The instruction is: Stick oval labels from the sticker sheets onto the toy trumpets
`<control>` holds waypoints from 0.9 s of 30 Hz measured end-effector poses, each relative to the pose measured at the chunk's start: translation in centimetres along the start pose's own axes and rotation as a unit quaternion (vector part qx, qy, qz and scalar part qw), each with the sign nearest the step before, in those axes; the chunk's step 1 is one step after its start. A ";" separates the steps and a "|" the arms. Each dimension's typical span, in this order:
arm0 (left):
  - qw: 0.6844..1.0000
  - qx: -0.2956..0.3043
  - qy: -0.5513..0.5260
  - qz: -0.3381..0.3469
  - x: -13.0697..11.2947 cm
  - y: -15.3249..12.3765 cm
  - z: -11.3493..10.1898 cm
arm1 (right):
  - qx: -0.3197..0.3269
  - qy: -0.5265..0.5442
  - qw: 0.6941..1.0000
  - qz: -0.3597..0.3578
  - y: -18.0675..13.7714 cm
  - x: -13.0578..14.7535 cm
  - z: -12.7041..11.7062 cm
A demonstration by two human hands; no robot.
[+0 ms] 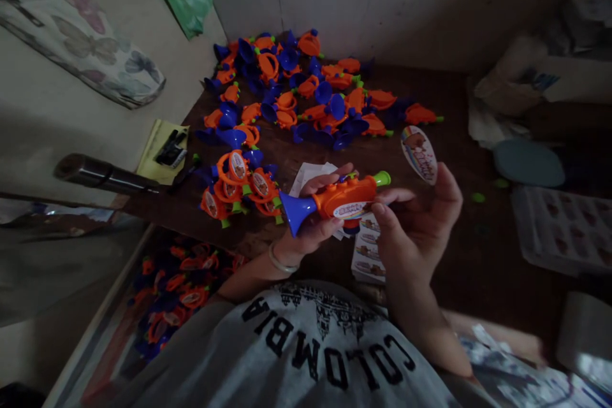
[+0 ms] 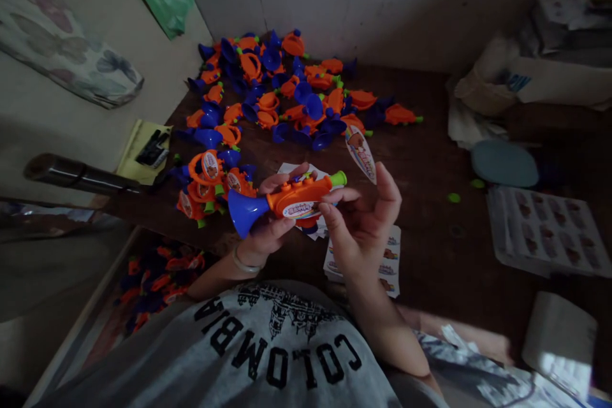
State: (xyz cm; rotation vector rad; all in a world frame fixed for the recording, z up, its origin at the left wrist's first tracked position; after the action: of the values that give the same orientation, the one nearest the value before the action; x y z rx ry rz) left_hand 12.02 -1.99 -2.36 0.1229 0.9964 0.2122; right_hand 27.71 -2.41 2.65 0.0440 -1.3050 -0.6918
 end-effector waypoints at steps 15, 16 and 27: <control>0.999 0.032 -0.028 0.014 -0.8 -0.2 1.3 | 0.006 -0.007 1.000 -0.021 0.1 0.5 0.0; 0.999 0.029 -0.030 0.018 -0.9 -0.2 1.3 | 0.006 -0.009 1.000 -0.022 0.1 0.4 0.0; 0.999 -0.010 0.010 0.050 -1.9 -0.1 1.6 | -0.009 -0.075 0.994 -0.080 -0.5 1.6 0.3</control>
State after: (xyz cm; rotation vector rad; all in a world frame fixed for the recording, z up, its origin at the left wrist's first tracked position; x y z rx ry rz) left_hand 12.37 -2.53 -0.03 0.1527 1.0097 0.3158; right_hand 27.40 -3.46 3.94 0.0840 -1.4493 -0.8571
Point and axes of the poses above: each hand's wrist, its own y-axis towards the middle knuckle, its own z-axis out of the palm, x = y × z, the point moved 10 cm from there along y, towards the middle knuckle, and after that the axes turned 15 degrees about -x, right-handed, at the moved point
